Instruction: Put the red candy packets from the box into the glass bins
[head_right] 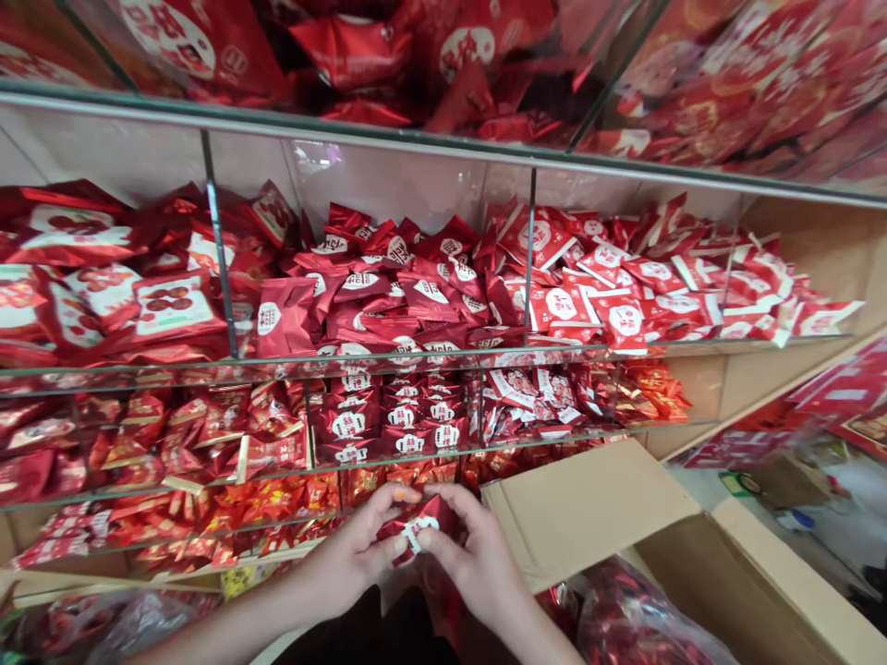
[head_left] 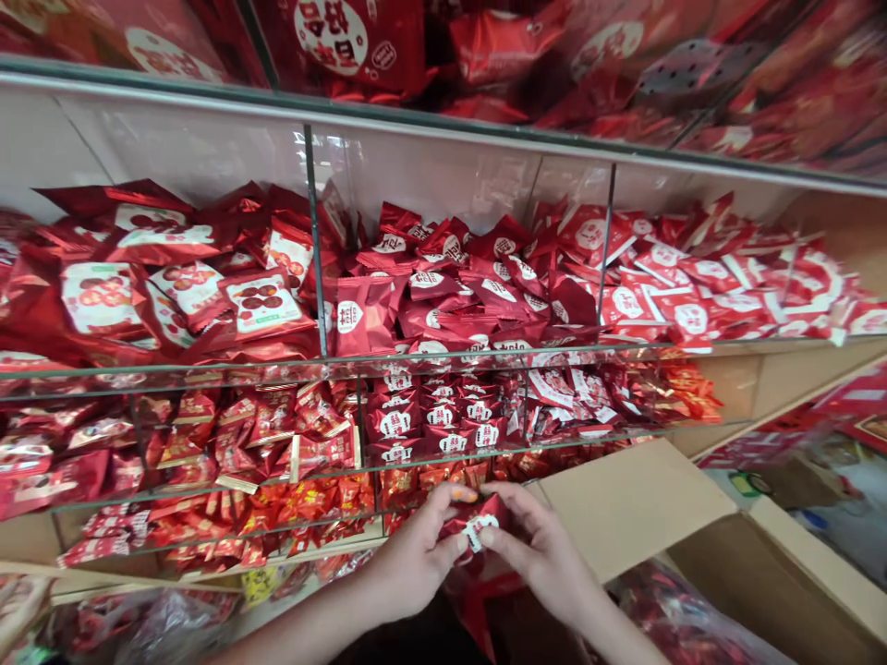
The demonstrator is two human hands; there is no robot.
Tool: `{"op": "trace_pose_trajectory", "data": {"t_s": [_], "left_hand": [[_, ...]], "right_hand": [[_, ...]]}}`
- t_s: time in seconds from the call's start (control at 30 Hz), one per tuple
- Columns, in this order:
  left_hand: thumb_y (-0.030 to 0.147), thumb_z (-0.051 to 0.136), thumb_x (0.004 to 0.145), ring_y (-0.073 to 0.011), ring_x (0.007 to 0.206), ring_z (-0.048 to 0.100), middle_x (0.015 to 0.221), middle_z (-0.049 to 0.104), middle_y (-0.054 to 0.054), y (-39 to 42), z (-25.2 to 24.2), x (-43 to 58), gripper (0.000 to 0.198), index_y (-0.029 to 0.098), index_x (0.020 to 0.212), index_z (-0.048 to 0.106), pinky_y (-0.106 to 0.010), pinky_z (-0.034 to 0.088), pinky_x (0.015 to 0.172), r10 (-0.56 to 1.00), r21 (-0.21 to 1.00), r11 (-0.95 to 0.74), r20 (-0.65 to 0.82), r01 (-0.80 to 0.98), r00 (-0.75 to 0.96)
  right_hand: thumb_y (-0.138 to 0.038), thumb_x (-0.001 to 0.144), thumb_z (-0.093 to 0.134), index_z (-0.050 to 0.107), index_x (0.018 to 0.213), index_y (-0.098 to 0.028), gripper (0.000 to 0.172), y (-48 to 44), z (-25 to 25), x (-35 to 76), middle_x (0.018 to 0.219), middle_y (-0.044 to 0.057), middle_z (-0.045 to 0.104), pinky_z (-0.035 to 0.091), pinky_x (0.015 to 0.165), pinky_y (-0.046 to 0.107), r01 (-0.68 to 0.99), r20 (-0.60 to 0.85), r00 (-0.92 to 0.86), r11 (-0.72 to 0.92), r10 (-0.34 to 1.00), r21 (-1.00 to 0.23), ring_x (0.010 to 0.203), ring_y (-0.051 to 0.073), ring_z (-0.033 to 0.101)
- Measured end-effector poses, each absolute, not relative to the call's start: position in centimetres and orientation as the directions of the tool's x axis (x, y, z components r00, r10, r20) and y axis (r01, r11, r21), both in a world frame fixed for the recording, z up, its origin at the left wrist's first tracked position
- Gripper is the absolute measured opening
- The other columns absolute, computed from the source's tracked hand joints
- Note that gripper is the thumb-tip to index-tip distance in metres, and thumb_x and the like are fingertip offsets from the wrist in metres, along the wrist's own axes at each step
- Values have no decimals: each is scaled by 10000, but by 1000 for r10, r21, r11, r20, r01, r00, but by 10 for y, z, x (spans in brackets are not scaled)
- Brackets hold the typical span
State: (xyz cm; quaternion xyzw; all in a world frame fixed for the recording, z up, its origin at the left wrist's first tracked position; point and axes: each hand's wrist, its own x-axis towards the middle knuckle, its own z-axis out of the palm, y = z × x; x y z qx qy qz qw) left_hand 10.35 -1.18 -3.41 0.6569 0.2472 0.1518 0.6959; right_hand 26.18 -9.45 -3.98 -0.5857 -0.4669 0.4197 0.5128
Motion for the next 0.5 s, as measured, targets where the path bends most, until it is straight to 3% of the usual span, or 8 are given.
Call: {"op": "trace_pose_trajectory", "data": {"t_s": [0.07,0.1,0.13,0.2,0.23,0.37,0.5], "left_hand": [[205,375,873,-153,800,597,932,633,-43,2,-24,112,255,229,1124,414,-295,471,718,543,913,-357,29,200,839],[195,325,889,-158,856,581,987,620,-60,11,-19,117,271,215,1140,426,-304,463,759,542,734,-622,152,273,826],[181,333,882,-191,965,532,1078,585,-85,20,-14,123,266,203,1095,491,-349,426,840,528,649,-703,205,289,824],[148,328,872,-242,1057,442,1184,526,-125,39,-8,136,294,164,1073,543,-420,348,920,517,544,-774,246,325,820],[145,352,862,-254,1023,446,1134,554,-135,47,-7,141,282,147,1047,565,-432,350,904,508,495,-797,242,345,826],[97,418,819,-251,857,483,739,602,-96,63,-8,155,216,128,761,624,-396,400,761,494,327,-847,192,419,848],[45,420,811,-199,798,502,688,574,-44,63,-6,155,228,126,689,595,-353,397,748,490,210,-865,152,457,858]], "right_hand": [[-306,764,598,538,945,-200,218,-89,-28,281,837,28,609,470,702,288,286,85,259,7,962,-958,763,169,572],[-306,762,596,534,926,-197,207,-85,-21,292,801,25,602,466,668,285,399,169,307,35,936,-916,718,166,566],[-291,763,589,525,943,-195,213,-78,-14,302,819,31,603,461,666,290,516,260,342,50,903,-855,719,171,567],[-221,775,555,505,1024,-199,256,-63,-3,317,950,57,606,452,724,305,711,381,323,44,866,-702,811,188,578],[-179,781,533,502,1053,-202,275,-55,1,322,1003,61,600,444,758,306,785,392,271,34,879,-619,861,192,578],[-65,807,450,541,1035,-167,266,-28,1,317,1000,75,587,434,700,243,977,237,63,-11,969,-215,822,162,584],[23,778,413,601,887,-126,263,-16,-1,301,855,87,616,399,663,254,999,170,-48,50,984,-5,786,185,565]]}}
